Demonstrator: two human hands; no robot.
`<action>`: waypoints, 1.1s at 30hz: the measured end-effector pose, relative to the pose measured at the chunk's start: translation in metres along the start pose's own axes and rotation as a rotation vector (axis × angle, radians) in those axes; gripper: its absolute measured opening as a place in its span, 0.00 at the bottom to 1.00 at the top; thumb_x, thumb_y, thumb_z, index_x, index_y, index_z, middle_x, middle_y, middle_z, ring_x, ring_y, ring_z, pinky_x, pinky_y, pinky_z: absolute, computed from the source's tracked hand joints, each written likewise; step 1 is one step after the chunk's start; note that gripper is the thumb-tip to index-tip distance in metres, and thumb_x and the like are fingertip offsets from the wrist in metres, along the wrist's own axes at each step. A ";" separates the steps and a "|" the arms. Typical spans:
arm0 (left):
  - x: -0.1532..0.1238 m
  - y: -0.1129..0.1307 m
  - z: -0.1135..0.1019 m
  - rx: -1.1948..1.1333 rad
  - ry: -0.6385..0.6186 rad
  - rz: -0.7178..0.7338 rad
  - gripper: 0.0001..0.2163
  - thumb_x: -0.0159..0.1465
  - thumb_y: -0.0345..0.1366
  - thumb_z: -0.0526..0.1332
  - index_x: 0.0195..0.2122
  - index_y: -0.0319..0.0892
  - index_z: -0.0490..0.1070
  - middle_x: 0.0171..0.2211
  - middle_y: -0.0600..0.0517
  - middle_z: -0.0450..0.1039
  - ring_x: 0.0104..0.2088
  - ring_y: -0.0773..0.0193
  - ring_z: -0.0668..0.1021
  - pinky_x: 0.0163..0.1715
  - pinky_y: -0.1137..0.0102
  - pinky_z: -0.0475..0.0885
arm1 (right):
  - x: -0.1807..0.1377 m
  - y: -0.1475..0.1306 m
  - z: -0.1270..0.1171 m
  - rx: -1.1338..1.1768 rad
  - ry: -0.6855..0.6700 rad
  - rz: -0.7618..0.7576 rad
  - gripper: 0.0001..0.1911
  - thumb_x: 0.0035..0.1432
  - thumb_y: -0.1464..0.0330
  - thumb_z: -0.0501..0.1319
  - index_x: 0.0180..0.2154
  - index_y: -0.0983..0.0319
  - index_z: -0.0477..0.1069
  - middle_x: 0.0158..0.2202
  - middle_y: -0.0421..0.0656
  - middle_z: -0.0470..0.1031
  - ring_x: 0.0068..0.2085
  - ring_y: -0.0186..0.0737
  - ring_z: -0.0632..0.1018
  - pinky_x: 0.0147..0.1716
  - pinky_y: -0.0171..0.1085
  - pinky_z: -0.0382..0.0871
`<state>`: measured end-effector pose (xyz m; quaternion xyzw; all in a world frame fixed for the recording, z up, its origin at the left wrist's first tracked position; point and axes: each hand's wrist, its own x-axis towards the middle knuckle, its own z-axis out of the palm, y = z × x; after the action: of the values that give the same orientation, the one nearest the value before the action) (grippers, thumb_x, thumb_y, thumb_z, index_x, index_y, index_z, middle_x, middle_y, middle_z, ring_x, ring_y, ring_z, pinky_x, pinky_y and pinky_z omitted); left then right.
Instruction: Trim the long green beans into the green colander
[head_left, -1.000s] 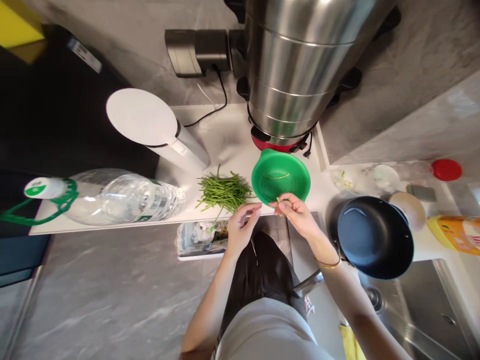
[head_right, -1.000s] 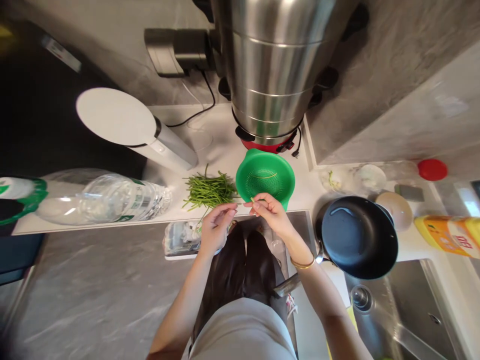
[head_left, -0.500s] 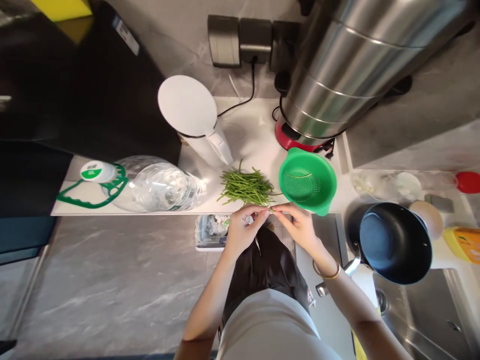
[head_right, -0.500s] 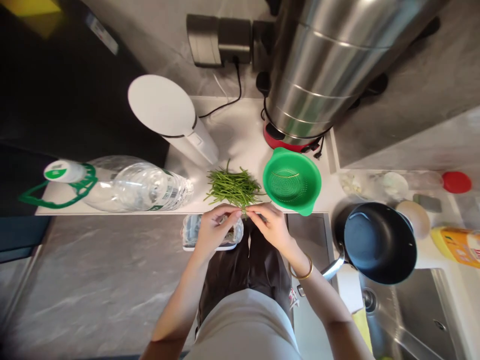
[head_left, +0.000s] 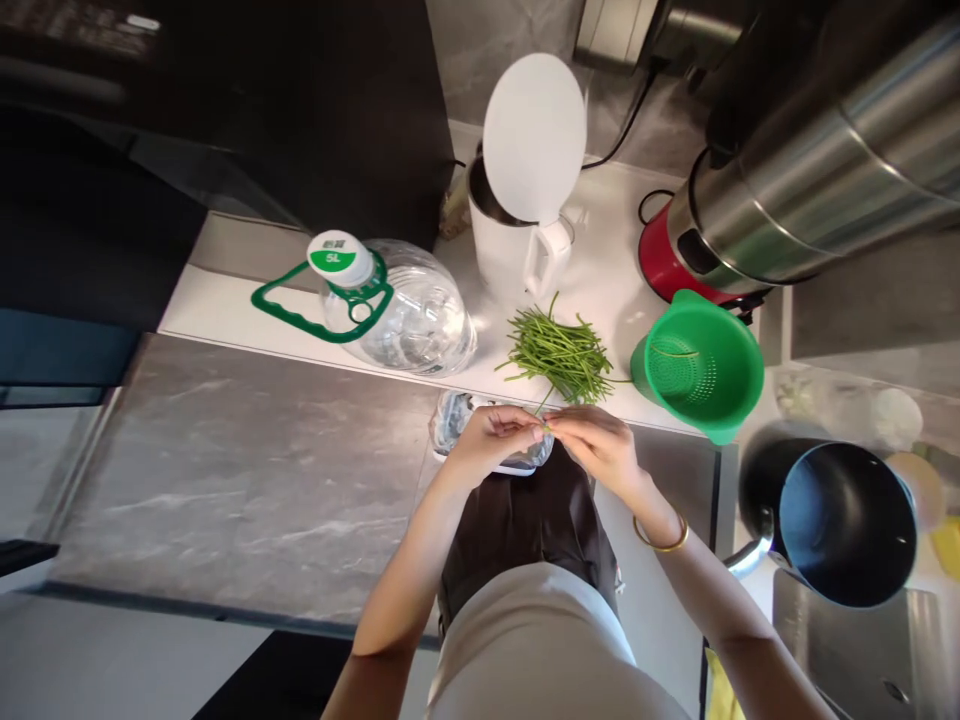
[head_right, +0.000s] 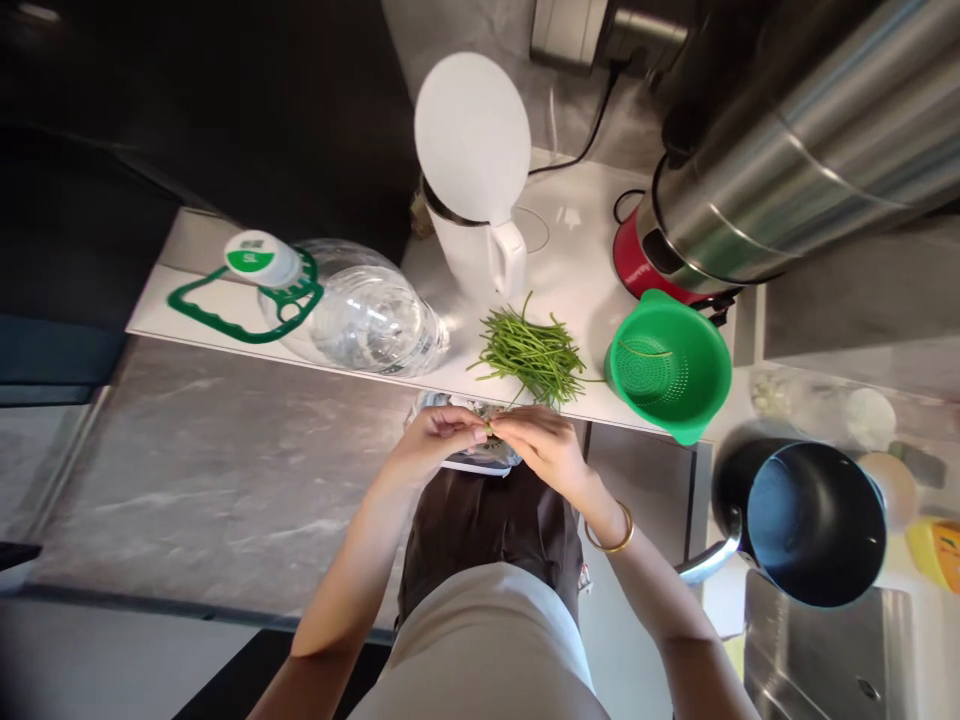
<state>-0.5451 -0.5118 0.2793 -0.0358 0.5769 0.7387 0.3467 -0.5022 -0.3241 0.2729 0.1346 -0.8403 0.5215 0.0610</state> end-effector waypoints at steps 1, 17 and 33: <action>-0.002 0.000 -0.005 -0.015 -0.017 -0.004 0.11 0.48 0.40 0.70 0.28 0.38 0.76 0.24 0.51 0.77 0.21 0.70 0.74 0.23 0.74 0.70 | -0.001 -0.003 0.010 0.044 0.037 0.073 0.09 0.56 0.69 0.62 0.39 0.53 0.77 0.37 0.40 0.81 0.38 0.40 0.80 0.41 0.41 0.75; -0.025 -0.051 -0.068 0.281 0.268 0.031 0.09 0.50 0.41 0.66 0.27 0.40 0.76 0.25 0.51 0.77 0.26 0.65 0.76 0.26 0.74 0.69 | 0.002 0.033 0.047 0.996 0.809 0.797 0.09 0.52 0.62 0.65 0.35 0.57 0.72 0.41 0.39 0.79 0.43 0.33 0.78 0.48 0.37 0.72; 0.041 -0.137 -0.088 0.848 0.217 -0.127 0.05 0.54 0.34 0.59 0.27 0.43 0.75 0.30 0.51 0.78 0.33 0.61 0.78 0.39 0.67 0.70 | -0.012 0.013 0.044 0.856 0.577 0.600 0.06 0.52 0.67 0.65 0.34 0.57 0.71 0.31 0.36 0.75 0.34 0.33 0.79 0.40 0.36 0.74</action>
<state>-0.5311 -0.5567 0.1184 -0.0031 0.8588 0.4058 0.3127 -0.4925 -0.3563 0.2390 -0.2431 -0.5062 0.8239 0.0771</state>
